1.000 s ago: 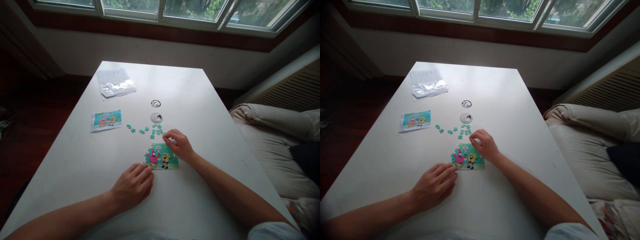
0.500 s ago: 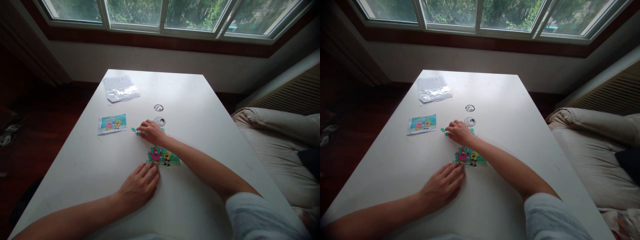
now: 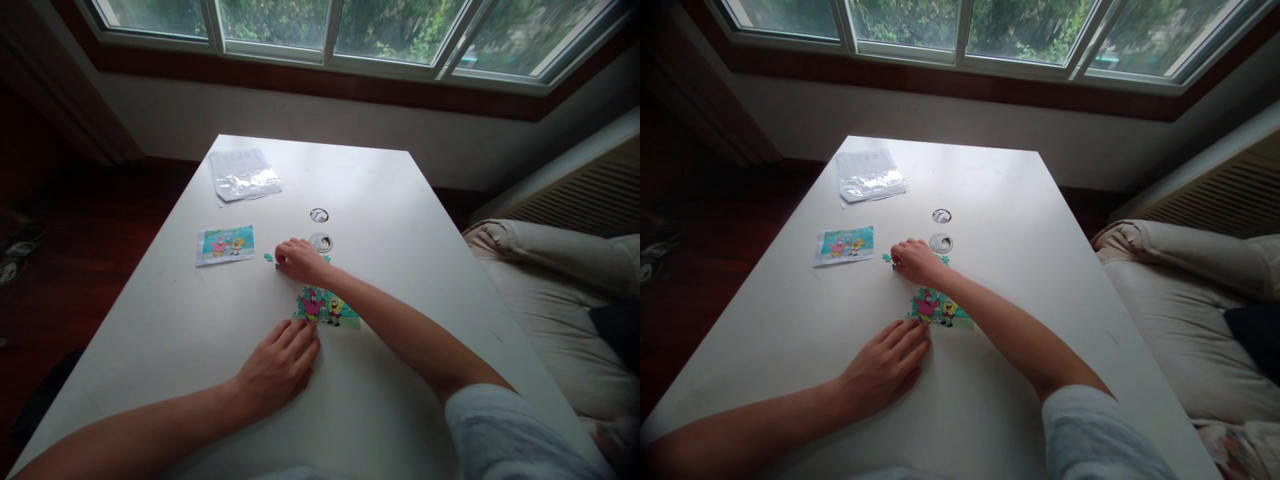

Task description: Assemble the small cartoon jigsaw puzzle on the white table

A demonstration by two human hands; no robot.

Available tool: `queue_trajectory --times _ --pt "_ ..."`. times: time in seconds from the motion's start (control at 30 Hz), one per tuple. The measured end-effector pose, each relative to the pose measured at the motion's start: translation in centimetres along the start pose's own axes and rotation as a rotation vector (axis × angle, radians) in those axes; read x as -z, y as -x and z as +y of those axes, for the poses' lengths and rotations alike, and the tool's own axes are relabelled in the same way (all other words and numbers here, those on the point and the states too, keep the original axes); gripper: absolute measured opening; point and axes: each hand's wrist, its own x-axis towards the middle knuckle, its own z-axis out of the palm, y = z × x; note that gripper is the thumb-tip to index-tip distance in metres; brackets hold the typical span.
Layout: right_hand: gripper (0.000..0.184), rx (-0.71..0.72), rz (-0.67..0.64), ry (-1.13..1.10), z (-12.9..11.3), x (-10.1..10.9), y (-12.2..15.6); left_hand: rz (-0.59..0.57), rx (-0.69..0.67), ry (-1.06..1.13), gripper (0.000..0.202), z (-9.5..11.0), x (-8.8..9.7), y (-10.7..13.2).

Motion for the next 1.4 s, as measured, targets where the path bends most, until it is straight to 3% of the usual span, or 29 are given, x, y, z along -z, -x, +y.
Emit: queue_trajectory --times 0.13,0.3,0.57,0.93,1.4 --pt "0.006 -0.017 0.029 -0.241 -0.8 0.4 2.1 -0.009 0.01 0.019 0.039 -0.1 0.0 0.0" --pt "0.023 -0.042 -0.028 -0.443 -1.6 1.0 5.6 0.001 0.012 0.044 0.039 -0.2 0.1 -0.1" --pt "0.014 -0.048 -0.029 -0.366 -2.5 0.7 8.0 0.051 0.001 0.014 0.036 -0.1 -0.3 -0.1" --pt "0.01 0.069 -0.073 -0.348 -2.7 0.7 7.8 0.052 0.01 -0.001 0.036 -0.1 -0.2 -0.4" --pt "0.006 0.061 -0.061 -0.193 -2.8 -0.3 8.0 0.074 0.014 0.005 0.034 -0.1 -0.2 -0.4"
